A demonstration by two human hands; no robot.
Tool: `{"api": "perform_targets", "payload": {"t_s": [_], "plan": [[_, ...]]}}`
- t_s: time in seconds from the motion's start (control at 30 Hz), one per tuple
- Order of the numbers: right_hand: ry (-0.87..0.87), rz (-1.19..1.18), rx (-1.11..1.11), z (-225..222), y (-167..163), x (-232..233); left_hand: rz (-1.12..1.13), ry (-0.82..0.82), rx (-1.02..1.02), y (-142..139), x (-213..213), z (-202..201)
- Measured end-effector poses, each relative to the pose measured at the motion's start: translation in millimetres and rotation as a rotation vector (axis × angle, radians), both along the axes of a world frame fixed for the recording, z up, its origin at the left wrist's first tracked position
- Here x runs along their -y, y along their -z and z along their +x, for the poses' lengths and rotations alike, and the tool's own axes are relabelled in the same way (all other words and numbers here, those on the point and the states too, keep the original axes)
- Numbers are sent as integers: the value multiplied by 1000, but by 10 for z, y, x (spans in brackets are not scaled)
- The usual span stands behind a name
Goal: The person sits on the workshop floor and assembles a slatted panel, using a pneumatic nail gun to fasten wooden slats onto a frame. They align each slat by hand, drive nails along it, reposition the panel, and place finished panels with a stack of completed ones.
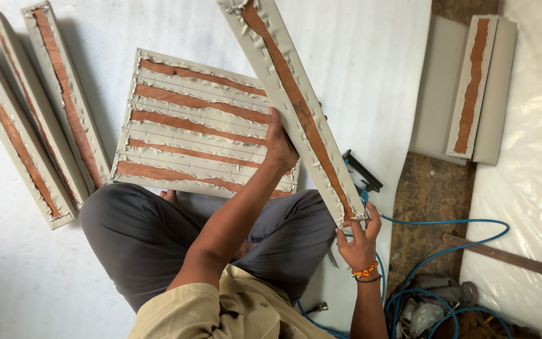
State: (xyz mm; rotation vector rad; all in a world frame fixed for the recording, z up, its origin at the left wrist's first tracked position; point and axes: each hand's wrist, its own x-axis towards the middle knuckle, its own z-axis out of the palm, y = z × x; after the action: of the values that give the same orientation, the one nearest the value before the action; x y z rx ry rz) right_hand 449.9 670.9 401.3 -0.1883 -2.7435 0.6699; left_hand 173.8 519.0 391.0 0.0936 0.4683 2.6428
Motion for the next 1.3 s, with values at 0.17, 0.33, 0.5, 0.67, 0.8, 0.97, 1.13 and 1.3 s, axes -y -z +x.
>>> {"api": "perform_targets", "payload": {"t_s": [0.17,0.33,0.5,0.67,0.8,0.97,1.13,1.3], "plan": [[17,8,70,32,-1,135,-46,-4,5,189,79,20],[29,44,-32,16,-16,302,-267,-202,24,385,112,-14],[75,-146,4,-144,-102,576,-554,-164,199,213,336,-98],[-1,-36,108,-446,-157,938,-522,-347,50,42,762,-141],[-57,-118,157,-686,-47,1291,-614,-375,29,126,1151,-267],[-86,-339,325,-931,210,1686,-748,-465,-57,315,1712,-508],[-293,-851,272,-1543,651,2230,-980,-407,-71,281,2390,-911],[-311,-695,208,-2498,990,3103,-1332,-386,150,310,2944,-1151]]}}
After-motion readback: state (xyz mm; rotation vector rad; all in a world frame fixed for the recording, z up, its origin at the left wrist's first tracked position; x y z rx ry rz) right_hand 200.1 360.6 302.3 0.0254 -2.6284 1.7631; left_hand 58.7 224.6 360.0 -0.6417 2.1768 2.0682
